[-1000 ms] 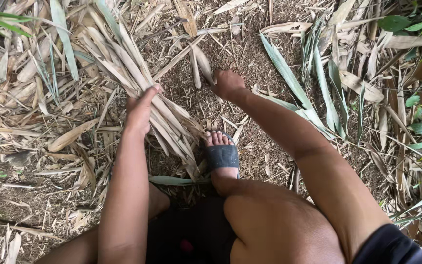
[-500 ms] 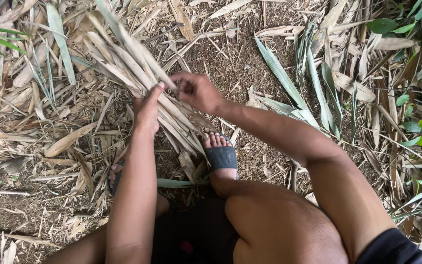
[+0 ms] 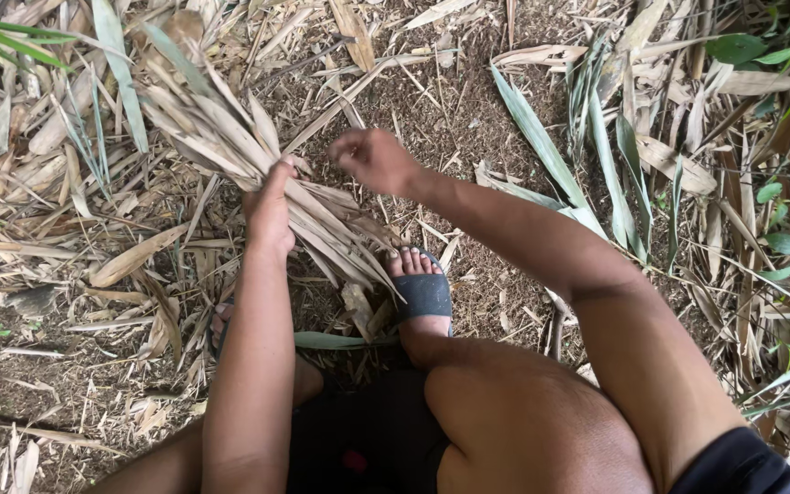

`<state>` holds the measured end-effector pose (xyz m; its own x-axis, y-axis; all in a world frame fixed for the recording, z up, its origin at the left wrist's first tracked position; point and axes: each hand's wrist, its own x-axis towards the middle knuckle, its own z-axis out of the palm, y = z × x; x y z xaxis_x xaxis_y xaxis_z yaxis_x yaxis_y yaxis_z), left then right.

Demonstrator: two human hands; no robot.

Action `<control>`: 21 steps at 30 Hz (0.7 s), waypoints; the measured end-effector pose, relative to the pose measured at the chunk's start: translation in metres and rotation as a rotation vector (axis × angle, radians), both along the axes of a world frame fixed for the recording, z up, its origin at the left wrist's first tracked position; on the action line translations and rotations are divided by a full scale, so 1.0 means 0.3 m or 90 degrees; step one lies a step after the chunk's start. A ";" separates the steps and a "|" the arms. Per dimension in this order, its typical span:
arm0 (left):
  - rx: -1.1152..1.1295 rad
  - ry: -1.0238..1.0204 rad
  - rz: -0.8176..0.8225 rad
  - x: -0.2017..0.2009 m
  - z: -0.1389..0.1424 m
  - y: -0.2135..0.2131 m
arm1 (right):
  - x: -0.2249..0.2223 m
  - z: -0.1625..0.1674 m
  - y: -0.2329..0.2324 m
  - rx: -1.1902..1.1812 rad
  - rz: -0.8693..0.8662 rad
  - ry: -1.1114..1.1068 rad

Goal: The person gathers dry fallen palm leaves from the ground, pulling individual leaves and adding them to a bundle held in one hand. They then carry the bundle to a woven sack, place the leaves inside, and continue picking up more dry leaves from the ground.

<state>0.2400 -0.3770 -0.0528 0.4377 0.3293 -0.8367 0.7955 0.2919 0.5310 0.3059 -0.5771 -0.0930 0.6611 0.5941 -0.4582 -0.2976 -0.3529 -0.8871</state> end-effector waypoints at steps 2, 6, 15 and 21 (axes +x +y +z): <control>0.029 0.036 -0.015 0.003 0.001 0.018 | 0.061 -0.041 -0.011 -0.165 -0.009 -0.005; 0.036 0.033 0.005 -0.007 -0.008 0.035 | 0.141 -0.082 -0.036 -0.509 0.055 0.069; 0.015 -0.044 0.055 -0.121 -0.108 0.055 | 0.072 -0.127 -0.021 -0.566 0.207 0.045; -0.030 -0.134 0.156 -0.131 -0.095 0.025 | 0.102 -0.115 -0.016 -0.407 0.049 0.146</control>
<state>0.2005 -0.3694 -0.0815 0.5150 0.4097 -0.7529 0.5723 0.4896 0.6579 0.3366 -0.5819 -0.1274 0.4719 0.2009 -0.8585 -0.4066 -0.8144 -0.4141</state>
